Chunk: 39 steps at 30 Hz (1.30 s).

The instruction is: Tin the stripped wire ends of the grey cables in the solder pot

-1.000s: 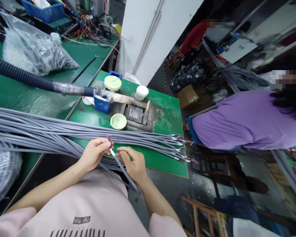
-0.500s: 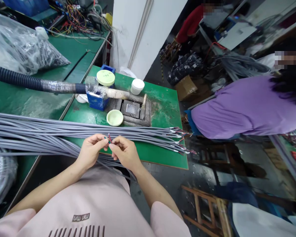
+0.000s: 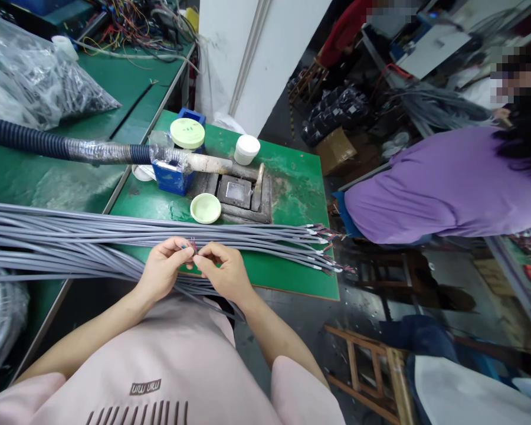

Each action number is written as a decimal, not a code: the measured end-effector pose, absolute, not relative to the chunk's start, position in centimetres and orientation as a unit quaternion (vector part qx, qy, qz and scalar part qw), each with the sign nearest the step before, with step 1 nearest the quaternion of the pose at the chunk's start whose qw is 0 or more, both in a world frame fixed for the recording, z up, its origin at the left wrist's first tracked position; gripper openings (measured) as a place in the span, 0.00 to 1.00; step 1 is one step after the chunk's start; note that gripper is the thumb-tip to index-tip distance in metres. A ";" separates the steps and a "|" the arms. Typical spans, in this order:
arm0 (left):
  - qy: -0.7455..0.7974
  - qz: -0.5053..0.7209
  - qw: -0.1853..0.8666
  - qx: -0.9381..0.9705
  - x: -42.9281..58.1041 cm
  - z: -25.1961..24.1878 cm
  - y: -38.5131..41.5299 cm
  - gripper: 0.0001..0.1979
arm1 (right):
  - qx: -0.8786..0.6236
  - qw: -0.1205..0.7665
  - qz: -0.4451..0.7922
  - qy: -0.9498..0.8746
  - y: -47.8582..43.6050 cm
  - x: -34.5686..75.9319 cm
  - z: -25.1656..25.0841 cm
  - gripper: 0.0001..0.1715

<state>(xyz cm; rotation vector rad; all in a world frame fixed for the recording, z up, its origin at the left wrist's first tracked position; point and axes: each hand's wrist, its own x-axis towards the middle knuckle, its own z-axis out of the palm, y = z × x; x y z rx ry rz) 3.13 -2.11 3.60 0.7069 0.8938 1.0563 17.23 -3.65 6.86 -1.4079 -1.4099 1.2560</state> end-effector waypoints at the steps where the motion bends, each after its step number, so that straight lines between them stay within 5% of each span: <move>1: 0.403 0.479 0.714 0.314 3.2 3.5 -2.1 0.10 | -0.553 0.385 0.498 -0.546 -3.6 17.2 6.9 0.08; 24: 0.411 0.472 0.726 0.285 3.1 3.3 -1.8 0.11 | -0.548 0.392 0.530 -0.515 -3.2 17.1 6.6 0.08; 30: 0.409 0.492 0.688 0.343 3.3 3.0 -1.9 0.09 | -0.522 0.312 0.595 -0.525 -2.4 18.1 7.4 0.10; 39: 0.390 0.499 0.613 0.473 5.0 2.6 -2.3 0.07 | -0.573 0.325 0.468 -0.589 0.0 19.7 7.2 0.08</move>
